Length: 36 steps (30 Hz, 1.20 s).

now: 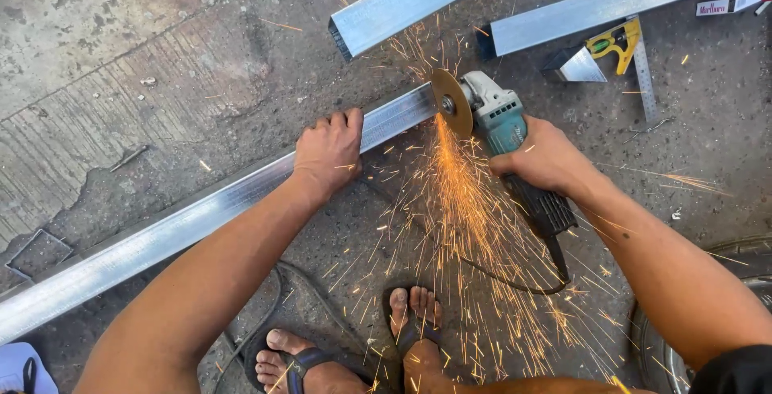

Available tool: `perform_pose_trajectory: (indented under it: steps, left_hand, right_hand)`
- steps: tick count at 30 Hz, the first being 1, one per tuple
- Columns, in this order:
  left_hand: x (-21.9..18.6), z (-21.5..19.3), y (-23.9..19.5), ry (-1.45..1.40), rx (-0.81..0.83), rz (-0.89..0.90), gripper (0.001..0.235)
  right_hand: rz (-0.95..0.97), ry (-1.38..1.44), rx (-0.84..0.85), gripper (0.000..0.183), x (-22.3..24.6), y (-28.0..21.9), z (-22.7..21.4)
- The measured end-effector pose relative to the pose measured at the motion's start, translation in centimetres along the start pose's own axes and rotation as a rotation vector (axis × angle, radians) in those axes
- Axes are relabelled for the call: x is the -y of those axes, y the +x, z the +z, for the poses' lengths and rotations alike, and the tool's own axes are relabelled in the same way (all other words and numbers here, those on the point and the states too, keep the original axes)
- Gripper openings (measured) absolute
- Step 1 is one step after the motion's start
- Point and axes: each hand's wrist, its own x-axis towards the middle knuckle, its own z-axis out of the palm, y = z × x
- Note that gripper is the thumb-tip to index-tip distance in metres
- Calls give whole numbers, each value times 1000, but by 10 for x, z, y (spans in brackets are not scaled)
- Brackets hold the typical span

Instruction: Cutting rectangular metal tubes to length using a handheld angle grinder on a concrete surface.

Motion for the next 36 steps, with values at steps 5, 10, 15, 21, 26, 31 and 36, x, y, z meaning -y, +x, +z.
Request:
perform_pose_trajectory:
  steps: [5, 10, 15, 21, 26, 31, 36]
  left_hand:
    - [0, -2, 0, -2, 2, 4, 54]
    - [1, 5, 1, 10, -1, 0, 59]
    - [2, 6, 3, -4, -7, 17, 59]
    - [2, 4, 1, -1, -12, 22, 56]
    - [1, -1, 1, 1, 4, 23, 56]
    - [0, -4, 0, -2, 16, 15, 58]
    - [2, -4, 0, -21, 34, 9, 59]
  right_hand:
    - [-20, -5, -13, 67, 0, 6, 1]
    - [-23, 0, -24, 73, 6, 6, -2]
    - [-40, 1, -29, 73, 6, 12, -3]
    - [-48, -11, -32, 73, 4, 14, -4]
    - [-70, -4, -51, 73, 4, 21, -5]
    - [-79, 10, -50, 73, 12, 13, -4]
    - [-47, -33, -6, 71, 2, 4, -2]
